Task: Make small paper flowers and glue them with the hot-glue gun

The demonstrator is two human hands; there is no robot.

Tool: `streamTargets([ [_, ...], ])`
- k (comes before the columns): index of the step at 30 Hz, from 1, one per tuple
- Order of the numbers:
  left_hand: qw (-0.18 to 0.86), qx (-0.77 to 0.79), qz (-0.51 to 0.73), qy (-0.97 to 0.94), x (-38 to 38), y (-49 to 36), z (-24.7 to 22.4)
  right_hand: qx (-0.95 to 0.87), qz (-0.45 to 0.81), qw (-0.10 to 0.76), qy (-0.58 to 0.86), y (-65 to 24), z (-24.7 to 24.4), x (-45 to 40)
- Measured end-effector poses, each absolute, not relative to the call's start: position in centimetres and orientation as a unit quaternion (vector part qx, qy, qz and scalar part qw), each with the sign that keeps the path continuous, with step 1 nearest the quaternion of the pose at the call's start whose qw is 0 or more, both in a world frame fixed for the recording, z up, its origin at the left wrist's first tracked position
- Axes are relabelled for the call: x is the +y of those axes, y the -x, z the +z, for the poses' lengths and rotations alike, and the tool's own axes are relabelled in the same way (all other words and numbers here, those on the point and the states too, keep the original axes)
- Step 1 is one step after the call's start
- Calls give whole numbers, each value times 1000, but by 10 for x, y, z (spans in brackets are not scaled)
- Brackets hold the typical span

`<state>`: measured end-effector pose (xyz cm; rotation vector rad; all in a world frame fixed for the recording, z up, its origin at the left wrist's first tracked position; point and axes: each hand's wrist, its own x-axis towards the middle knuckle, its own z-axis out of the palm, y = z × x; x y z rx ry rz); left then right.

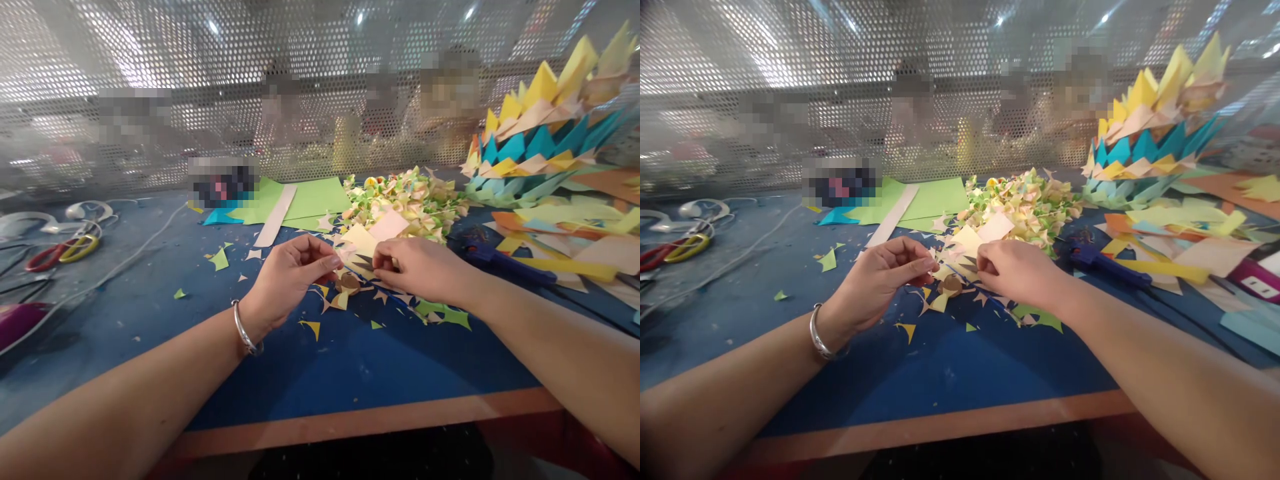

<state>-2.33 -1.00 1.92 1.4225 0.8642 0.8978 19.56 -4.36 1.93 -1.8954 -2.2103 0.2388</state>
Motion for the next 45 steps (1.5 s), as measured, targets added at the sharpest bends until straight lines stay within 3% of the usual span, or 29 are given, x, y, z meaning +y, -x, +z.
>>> streamTargets([
  [5,587,369,383,-611,-10,23,19,-766,62,158,619,-191,21,-48],
  [12,595,369,379,-605,-11,23,19,-782,89,98,609,-186,23,-50],
  [45,614,351,375,-599,-12,22,17,-746,114,71,652,-174,23,-52],
])
